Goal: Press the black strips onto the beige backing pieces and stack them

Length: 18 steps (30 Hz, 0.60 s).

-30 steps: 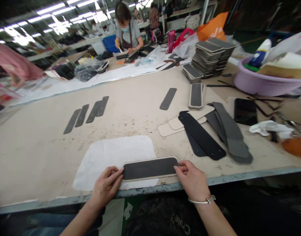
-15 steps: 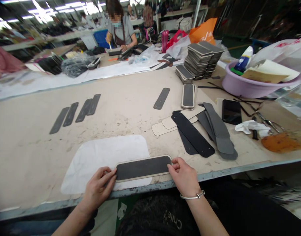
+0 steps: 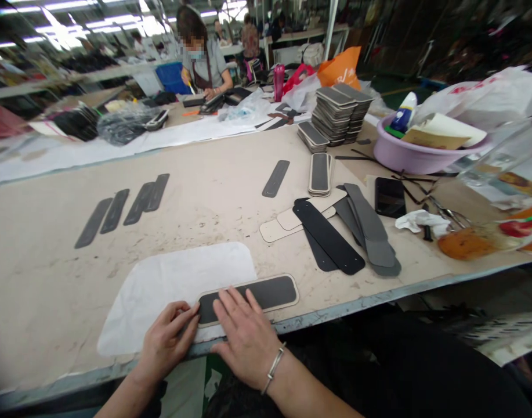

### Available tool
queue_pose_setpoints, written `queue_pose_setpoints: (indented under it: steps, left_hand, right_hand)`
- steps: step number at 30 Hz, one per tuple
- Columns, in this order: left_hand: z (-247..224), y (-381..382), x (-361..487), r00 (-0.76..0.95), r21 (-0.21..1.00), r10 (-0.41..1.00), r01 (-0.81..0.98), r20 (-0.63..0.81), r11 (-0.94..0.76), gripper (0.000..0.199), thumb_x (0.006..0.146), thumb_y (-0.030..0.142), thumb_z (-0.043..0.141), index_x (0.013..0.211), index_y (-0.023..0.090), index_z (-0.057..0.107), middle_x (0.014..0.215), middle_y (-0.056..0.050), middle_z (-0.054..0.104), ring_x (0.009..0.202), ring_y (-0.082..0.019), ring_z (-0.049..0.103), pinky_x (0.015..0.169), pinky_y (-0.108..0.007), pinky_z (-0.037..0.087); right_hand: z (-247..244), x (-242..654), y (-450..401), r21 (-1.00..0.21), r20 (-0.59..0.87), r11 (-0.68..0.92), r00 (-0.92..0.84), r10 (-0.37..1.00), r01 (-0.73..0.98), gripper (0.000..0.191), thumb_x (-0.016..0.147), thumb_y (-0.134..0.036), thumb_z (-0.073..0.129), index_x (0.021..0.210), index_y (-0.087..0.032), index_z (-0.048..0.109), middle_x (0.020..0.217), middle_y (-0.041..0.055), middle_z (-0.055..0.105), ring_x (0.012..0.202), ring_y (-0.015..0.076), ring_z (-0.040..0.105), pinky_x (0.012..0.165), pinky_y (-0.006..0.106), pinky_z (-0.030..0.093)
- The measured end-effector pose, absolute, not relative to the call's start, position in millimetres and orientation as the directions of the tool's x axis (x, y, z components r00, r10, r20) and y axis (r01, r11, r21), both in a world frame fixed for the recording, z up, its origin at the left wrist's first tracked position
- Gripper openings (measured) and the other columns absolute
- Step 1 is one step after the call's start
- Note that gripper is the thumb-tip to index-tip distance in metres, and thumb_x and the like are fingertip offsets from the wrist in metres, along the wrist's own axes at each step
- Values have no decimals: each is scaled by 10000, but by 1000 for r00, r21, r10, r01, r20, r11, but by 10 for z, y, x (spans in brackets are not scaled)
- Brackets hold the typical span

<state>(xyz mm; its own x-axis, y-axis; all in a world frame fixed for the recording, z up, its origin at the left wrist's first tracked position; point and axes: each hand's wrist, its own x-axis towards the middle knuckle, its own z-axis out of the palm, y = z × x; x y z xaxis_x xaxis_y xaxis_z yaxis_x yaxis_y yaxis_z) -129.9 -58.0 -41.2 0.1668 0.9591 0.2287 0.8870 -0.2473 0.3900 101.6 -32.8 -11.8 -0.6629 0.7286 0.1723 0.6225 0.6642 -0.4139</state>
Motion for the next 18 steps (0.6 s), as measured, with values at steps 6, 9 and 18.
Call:
queue_pose_setpoints:
  steps: [6,9,18]
  left_hand:
    - [-398,-555,-1284,178,374,947,887,268,-273,274,834,282,516,1086,208,594,958,-65,541,771,-140,564,698,-260,504]
    - [-393,-558,-1283,174,376,947,887,268,-270,268,833,286,520,1078,212,599,950,-64,549,767,-139,568,703,-261,504]
    - [-416,-554,-1295,181,364,945,890,272,-275,260,832,277,513,1068,216,602,959,-63,551,809,-144,590,725,-245,511]
  right_hand:
    - [-333,891,-291,-426,73,652,-694,716,627,764,827,-602,362,1394,-108,230,1479,104,153,1362,221,69,1104,455,119]
    - [-381,1201,-242,-395,49,586,-620,783,708,740,834,-591,363,1403,-141,215,1482,72,150,1358,210,99,1106,437,127]
    - [-507,1914,-189,-212,94,412,-401,911,886,756,845,-579,334,1419,-146,101,1470,87,190,1331,256,203,1071,483,200]
